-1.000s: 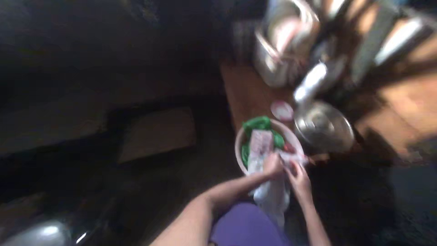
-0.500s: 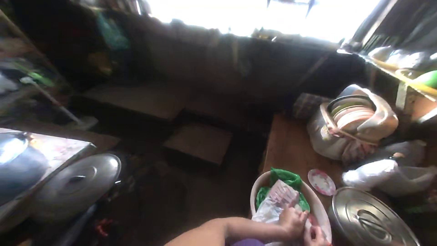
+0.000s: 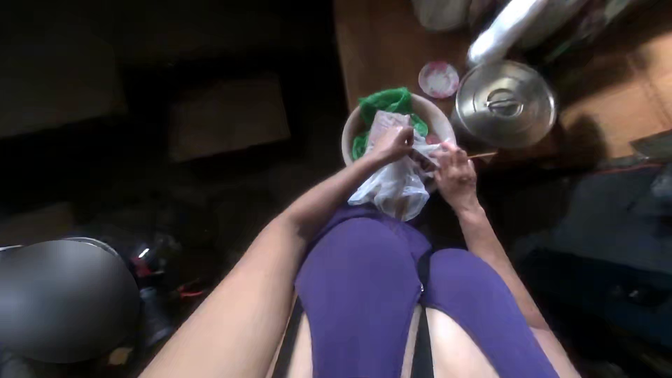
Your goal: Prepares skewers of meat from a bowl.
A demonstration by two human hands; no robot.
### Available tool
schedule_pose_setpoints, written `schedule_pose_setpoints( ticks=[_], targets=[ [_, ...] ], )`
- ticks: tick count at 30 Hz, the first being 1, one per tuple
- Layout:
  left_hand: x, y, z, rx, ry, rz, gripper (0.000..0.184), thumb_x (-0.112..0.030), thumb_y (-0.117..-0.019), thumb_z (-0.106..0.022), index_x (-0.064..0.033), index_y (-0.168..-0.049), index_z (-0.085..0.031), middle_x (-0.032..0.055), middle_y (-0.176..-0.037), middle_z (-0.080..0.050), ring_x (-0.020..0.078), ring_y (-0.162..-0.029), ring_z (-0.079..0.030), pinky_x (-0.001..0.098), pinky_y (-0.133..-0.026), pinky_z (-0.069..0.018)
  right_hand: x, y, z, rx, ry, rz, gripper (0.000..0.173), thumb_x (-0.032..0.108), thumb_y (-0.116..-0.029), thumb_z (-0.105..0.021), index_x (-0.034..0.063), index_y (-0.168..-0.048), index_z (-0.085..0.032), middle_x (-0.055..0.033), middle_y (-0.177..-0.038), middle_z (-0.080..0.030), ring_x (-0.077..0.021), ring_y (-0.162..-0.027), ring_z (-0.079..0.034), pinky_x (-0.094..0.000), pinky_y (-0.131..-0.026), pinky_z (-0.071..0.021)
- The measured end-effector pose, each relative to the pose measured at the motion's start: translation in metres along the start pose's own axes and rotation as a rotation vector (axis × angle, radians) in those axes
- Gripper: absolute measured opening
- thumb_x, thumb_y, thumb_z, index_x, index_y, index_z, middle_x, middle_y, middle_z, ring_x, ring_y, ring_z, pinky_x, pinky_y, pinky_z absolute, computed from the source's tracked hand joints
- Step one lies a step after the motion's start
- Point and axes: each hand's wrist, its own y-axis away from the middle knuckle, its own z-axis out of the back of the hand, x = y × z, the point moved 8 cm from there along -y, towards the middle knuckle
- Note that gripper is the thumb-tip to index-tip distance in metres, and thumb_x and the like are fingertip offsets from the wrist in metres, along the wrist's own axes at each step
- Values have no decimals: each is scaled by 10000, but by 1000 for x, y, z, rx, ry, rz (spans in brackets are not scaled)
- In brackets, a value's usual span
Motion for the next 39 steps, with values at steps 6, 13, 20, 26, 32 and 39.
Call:
schedule_pose_setpoints(
  ticks=[6,13,20,26,32,39],
  targets=[
    [36,-24,-32,140,192,149,183,-81,-890,-707,-2,-1054,-692,193,-1046,-705,383,-1031,-671,607,-879,-513,30,-4,-24,240,-225,-242,464,255,-1077,-525,18,-1475,-496,-246,-1306,-652,-454,-1066,-692,-652,-849,-548],
    [58,-27,-27,52,-85,116,175,-76,-967,-576,-12,-1087,-686,188,-1092,-713,397,-1034,-694,600,-852,-534,32,27,-5,175,-250,-116,330,311,-1023,-628,-1,-990,-733,-185,-975,-705,-348,-849,-711,-555,-708,-574],
    [73,-36,-41,121,-210,147,286,-97,-1062,-458,-40,-1287,-624,230,-1146,-691,446,-1033,-689,621,-859,-536,18,103,1,23,-157,10,357,284,-1026,-594,-2,-862,-733,-177,-885,-721,-345,-865,-722,-470,-734,-602],
    [96,-47,-29,113,-179,233,238,-119,-1012,-528,-32,-1196,-652,223,-1133,-700,431,-1084,-679,617,-902,-513,23,157,-7,28,-243,-53,233,182,-1001,-611,2,-964,-755,-197,-1092,-744,-344,-1002,-734,-444,-851,-608],
    [94,-63,-24,-24,-55,387,253,-95,-929,-615,-77,-1169,-692,169,-1221,-688,364,-1169,-648,592,-954,-496,5,200,2,100,-178,-131,221,152,-958,-629,-31,-886,-729,-230,-1068,-731,-394,-991,-724,-504,-803,-607],
    [39,-71,-40,275,-143,-1,354,-93,-892,-712,-138,-1242,-691,222,-1365,-584,431,-1287,-551,618,-969,-493,15,203,9,24,-192,-260,347,280,-997,-631,0,-1180,-724,-190,-1066,-753,-335,-919,-749,-496,-780,-613]
  ],
)
